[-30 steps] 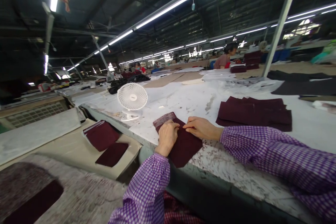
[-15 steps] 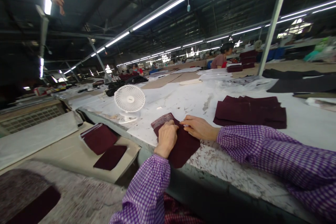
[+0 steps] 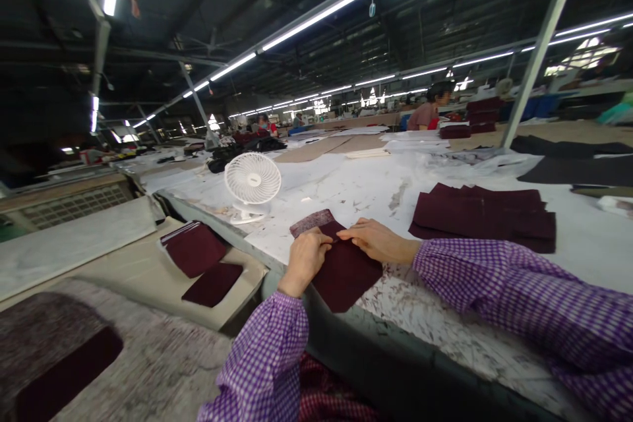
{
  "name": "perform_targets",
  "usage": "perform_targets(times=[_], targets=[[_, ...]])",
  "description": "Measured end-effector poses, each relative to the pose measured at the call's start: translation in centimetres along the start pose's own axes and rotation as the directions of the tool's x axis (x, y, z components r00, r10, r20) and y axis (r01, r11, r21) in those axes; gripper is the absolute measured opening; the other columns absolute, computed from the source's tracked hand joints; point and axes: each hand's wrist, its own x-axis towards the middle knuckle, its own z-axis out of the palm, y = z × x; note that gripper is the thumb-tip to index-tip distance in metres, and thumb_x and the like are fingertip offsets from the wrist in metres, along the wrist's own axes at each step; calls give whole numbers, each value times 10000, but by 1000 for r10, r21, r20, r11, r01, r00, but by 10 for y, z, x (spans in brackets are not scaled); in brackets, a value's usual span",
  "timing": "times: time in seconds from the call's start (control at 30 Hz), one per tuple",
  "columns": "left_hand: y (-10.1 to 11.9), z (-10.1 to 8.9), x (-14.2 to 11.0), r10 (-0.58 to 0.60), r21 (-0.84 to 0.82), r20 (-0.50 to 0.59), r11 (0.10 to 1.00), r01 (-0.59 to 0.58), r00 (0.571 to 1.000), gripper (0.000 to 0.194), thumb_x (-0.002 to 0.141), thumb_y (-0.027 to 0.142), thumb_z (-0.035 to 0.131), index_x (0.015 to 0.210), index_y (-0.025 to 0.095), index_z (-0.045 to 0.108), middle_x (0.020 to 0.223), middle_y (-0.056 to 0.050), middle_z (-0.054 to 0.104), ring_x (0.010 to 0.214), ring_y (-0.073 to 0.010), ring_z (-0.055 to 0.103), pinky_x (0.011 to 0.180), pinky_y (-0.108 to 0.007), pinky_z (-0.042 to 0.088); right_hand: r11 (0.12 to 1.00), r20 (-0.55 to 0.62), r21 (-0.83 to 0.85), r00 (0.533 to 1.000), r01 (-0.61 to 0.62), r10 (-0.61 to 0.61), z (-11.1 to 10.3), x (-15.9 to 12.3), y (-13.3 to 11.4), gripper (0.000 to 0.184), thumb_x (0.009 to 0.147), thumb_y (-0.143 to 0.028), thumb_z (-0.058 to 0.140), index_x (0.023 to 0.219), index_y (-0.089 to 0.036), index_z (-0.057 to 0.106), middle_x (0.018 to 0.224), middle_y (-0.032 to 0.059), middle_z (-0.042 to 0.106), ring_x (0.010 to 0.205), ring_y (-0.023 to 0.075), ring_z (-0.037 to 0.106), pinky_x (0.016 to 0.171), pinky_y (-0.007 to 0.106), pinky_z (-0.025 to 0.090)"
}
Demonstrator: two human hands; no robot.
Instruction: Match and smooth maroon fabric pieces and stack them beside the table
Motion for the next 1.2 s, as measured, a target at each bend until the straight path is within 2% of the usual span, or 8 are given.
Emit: perform_targets(times=[0.2,0.3,0.4,0.53,0.77,0.93,1.07,1.2], targets=[[-19,-7,-25,52,-130,-93,990,-64,994,187,844,174,560,900,233,727,863,-14,653,827,-153,594,737,-260,459,1000,24,-15,1000,-18,18,-1,0,3,505,728,-10,392,1149,-172,618,924,57,669,830,177,543,819,314,395],[-18,-6,-30,118,-72,-126,989,-128,985,207,881,201,512,885,216,718,853,-25,634,831,-154,570,734,-263,447,994,92,-92,994,-56,64,-4,1,-2,588,674,16,400,1188,-181,606,1011,65,656,915,195,525,839,325,376],[-17,-6,-33,142,-37,-150,988,-149,978,246,907,218,468,847,203,706,848,-28,617,829,-153,548,742,-265,437,976,152,-211,984,-55,88,-11,5,-11,583,695,12,397,1193,-201,613,1076,76,633,970,216,502,854,350,348],[-18,-7,-37,144,-9,-160,989,-147,977,267,921,239,443,828,206,692,840,-27,601,821,-150,528,738,-266,426,949,249,-315,965,2,81,-18,12,-23,589,738,3,399,1234,-250,592,1026,76,634,942,219,503,825,351,334],[-10,-12,-44,227,175,-118,963,-205,967,270,933,218,403,926,200,672,864,-56,584,846,-179,495,765,-309,410,907,382,-410,921,96,76,-25,27,-44,592,811,-55,405,1330,-327,488,922,92,625,836,203,559,776,350,337],[-24,-13,-51,166,-47,-171,983,-176,971,252,925,221,426,918,203,677,892,-47,613,874,-170,523,790,-298,436,902,477,-416,872,117,107,-32,36,-55,636,818,-53,380,1388,-335,404,884,105,621,792,199,585,751,348,369],[-35,-16,-58,-2,-325,-220,943,-71,975,158,864,174,511,915,184,659,874,-38,625,855,-159,557,791,-294,456,898,484,-417,871,142,87,-31,39,-55,639,802,-49,389,1385,-311,417,890,112,628,743,182,585,723,327,387],[-30,-17,-59,-107,-349,-219,937,24,970,109,815,185,551,892,170,627,822,-24,595,790,-156,550,739,-292,458,887,482,-432,873,161,76,-28,38,-52,652,806,-50,384,1395,-327,394,893,106,626,728,184,585,692,316,391]])
